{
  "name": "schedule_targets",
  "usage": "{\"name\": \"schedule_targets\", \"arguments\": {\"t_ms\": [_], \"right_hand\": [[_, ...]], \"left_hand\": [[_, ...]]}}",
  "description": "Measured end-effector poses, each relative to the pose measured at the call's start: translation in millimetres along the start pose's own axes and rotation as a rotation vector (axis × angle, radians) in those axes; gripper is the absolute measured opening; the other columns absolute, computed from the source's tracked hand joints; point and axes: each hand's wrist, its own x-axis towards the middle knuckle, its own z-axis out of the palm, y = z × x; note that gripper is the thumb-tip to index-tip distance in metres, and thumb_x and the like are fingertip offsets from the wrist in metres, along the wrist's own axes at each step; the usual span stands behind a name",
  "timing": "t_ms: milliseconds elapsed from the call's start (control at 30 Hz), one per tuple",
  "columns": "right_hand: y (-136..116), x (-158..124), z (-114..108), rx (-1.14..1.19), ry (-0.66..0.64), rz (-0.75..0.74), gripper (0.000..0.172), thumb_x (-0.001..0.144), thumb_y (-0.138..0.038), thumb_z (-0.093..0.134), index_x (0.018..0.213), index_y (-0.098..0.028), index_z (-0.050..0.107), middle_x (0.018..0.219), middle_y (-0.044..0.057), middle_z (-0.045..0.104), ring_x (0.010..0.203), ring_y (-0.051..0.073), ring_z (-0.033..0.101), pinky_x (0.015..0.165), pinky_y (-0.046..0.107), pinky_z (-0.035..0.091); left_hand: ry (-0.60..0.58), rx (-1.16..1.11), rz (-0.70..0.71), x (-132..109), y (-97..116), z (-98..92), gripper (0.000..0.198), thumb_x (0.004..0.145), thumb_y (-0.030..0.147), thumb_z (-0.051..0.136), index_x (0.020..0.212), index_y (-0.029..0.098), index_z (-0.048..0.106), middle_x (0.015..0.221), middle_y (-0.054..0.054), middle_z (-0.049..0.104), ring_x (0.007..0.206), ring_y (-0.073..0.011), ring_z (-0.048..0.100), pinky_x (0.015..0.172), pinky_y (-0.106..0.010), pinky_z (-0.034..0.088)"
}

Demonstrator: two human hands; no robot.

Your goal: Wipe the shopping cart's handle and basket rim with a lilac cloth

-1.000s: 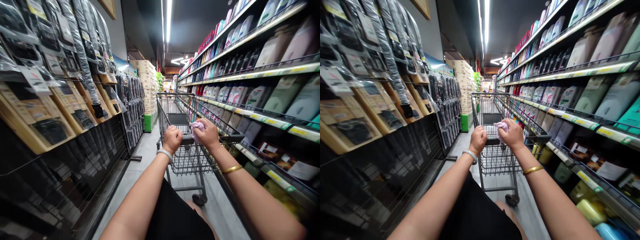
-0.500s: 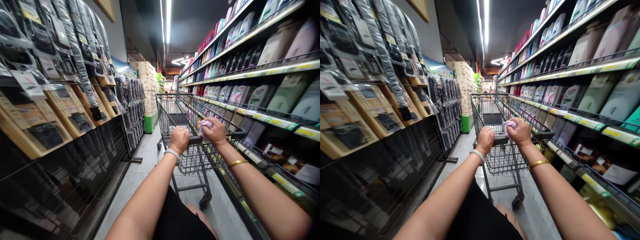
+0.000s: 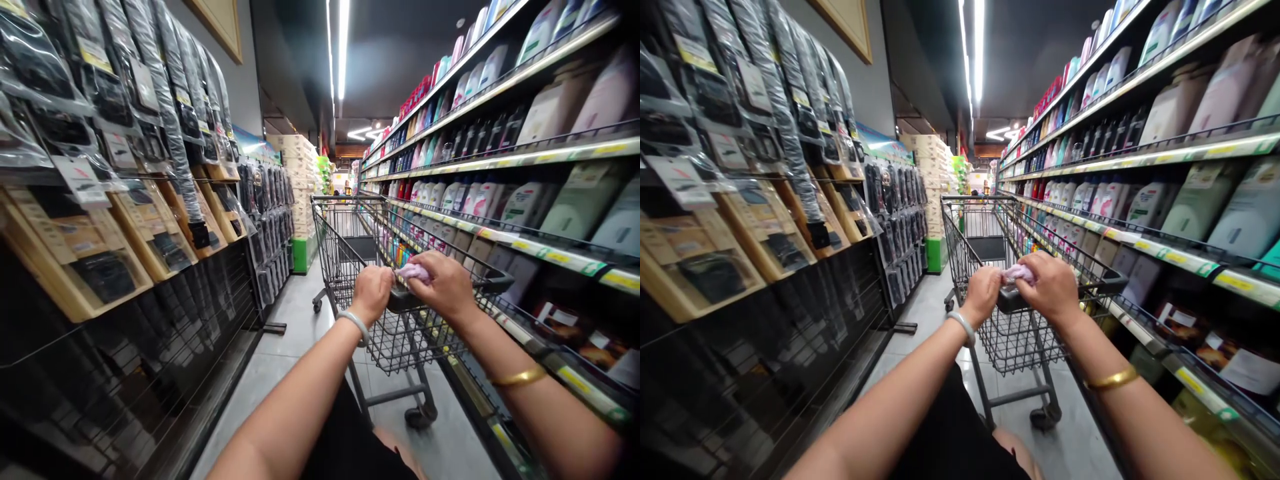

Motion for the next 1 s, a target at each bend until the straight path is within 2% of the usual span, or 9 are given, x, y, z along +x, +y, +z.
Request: {"name": "schedule_targets", "arguments": {"t_ms": [67, 133, 267, 367, 533, 700, 833, 1000], "right_hand": [[-22, 2, -3, -0.010, -0.073, -0.061, 0.017, 0.079, -0.031, 0.062, 0.093, -0.022, 0.067, 0.093, 0.006, 0.072, 0.085, 0.023, 0.065, 0.076, 0.033, 0.044], [-35, 4, -1, -0.042, -0.138, -0.055, 0.013, 0.079, -0.031, 0.062, 0.088, -0.022, 0.066, 0.088, 0.005, 0.070, 0.082, 0.022, 0.064, 0.072, 0.033, 0.042], [-39, 6, 12, -0.063, -0.168, 0.008, 0.007, 0.080, -0.029, 0.061, 0.081, -0.023, 0.063, 0.080, 0.004, 0.067, 0.076, 0.021, 0.061, 0.067, 0.031, 0.038], [-36, 6, 20, -0.084, -0.118, 0.026, 0.008, 0.080, -0.030, 0.061, 0.080, -0.022, 0.063, 0.083, 0.005, 0.068, 0.075, 0.021, 0.060, 0.066, 0.031, 0.037], [-33, 5, 24, -0.115, -0.117, 0.075, 0.009, 0.078, -0.030, 0.062, 0.080, -0.022, 0.065, 0.084, 0.005, 0.068, 0.073, 0.020, 0.059, 0.062, 0.031, 0.035], [-25, 1, 18, -0.130, -0.090, 0.106, 0.014, 0.078, -0.033, 0.060, 0.083, -0.022, 0.068, 0.087, 0.005, 0.070, 0.074, 0.020, 0.060, 0.061, 0.030, 0.034], [-8, -3, 10, -0.147, -0.133, 0.164, 0.021, 0.077, -0.038, 0.059, 0.086, -0.022, 0.069, 0.087, 0.006, 0.070, 0.074, 0.021, 0.059, 0.059, 0.030, 0.032], [20, -7, 1, -0.182, -0.207, 0.256, 0.019, 0.075, -0.039, 0.062, 0.086, -0.024, 0.068, 0.094, 0.010, 0.073, 0.081, 0.024, 0.061, 0.061, 0.031, 0.034]], "left_hand": [[-0.003, 0.007, -0.031, 9, -25, -7.0, 0.052, 0.107, 0.039, 0.017, 0.089, 0.022, 0.062, 0.085, -0.003, 0.068, 0.083, -0.0171, 0.060, 0.078, -0.032, 0.048], [-0.029, 0.016, -0.031, 22, -55, -13.9, 0.052, 0.107, 0.044, 0.020, 0.089, 0.023, 0.064, 0.087, -0.003, 0.068, 0.088, -0.0178, 0.060, 0.086, -0.035, 0.049], [-0.142, 0.027, 0.040, 47, -107, -20.5, 0.061, 0.106, 0.051, 0.023, 0.065, 0.022, 0.057, 0.074, -0.002, 0.064, 0.078, -0.0149, 0.058, 0.104, -0.040, 0.045], [-0.171, 0.049, 0.056, 53, -123, -15.9, 0.064, 0.106, 0.052, 0.019, 0.059, 0.022, 0.051, 0.066, -0.001, 0.059, 0.071, -0.0139, 0.053, 0.107, -0.040, 0.044], [-0.145, 0.089, 0.011, 49, -119, -6.7, 0.059, 0.106, 0.039, 0.018, 0.062, 0.021, 0.053, 0.068, -0.002, 0.061, 0.072, -0.0149, 0.055, 0.109, -0.039, 0.043], [-0.157, 0.131, -0.008, 47, -107, -8.8, 0.057, 0.106, 0.035, 0.023, 0.066, 0.019, 0.060, 0.073, -0.003, 0.064, 0.076, -0.0154, 0.059, 0.113, -0.041, 0.040], [-0.193, 0.174, -0.025, 45, -91, -8.6, 0.057, 0.106, 0.037, 0.027, 0.074, 0.016, 0.069, 0.077, -0.005, 0.067, 0.082, -0.0178, 0.062, 0.113, -0.043, 0.039], [-0.204, 0.211, -0.072, 42, -65, -2.0, 0.060, 0.107, 0.040, 0.024, 0.087, 0.015, 0.075, 0.086, -0.009, 0.071, 0.094, -0.0199, 0.063, 0.117, -0.044, 0.034]]}}
